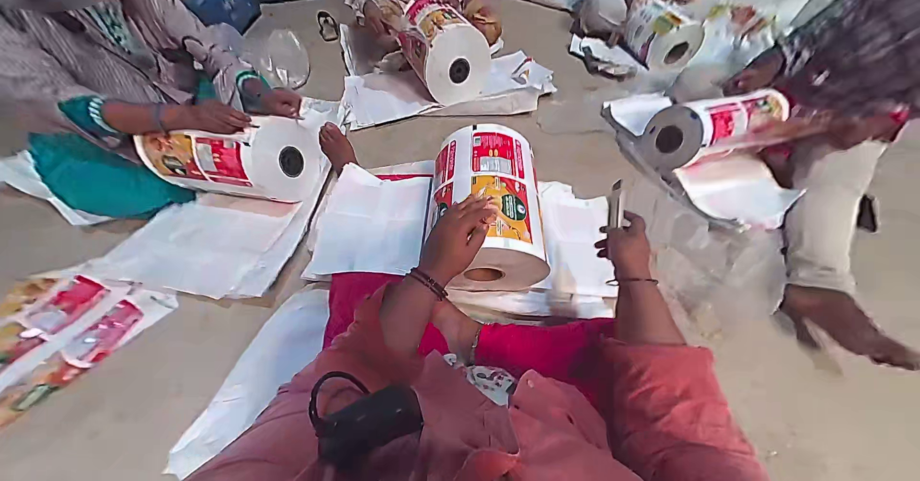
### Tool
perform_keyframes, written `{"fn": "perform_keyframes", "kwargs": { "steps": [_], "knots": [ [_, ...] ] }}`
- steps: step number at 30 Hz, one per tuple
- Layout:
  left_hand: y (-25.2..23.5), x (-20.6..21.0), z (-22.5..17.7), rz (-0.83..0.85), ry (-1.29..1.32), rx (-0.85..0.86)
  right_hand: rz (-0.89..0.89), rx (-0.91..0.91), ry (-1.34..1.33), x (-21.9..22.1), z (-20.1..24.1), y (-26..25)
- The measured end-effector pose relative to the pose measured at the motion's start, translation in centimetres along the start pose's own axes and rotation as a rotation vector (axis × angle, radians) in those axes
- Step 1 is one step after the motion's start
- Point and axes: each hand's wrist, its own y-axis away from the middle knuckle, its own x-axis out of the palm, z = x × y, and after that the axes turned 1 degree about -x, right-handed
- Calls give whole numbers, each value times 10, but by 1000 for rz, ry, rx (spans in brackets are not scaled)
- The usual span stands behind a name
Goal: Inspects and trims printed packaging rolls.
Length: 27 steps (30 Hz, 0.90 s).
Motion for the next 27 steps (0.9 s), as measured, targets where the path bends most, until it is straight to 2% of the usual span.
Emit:
{"fn": "perform_keyframes", "kwargs": {
  "steps": [4,9,16,21,27],
  "knots": [
    [41,15,27,-151,-39,-45,185,-115,-46,28,43,29],
    [55,21,64,-206,-10,31,323,-190,154,63,91,18],
    [50,25,72,-261,92,63,364,-177,343,126,163,-43],
    [48,25,75,-257,213,47,301,-165,503,157,183,-76],
    [46,24,79,-205,320,2,329,-218,667,166,190,-81]
  ]
}}
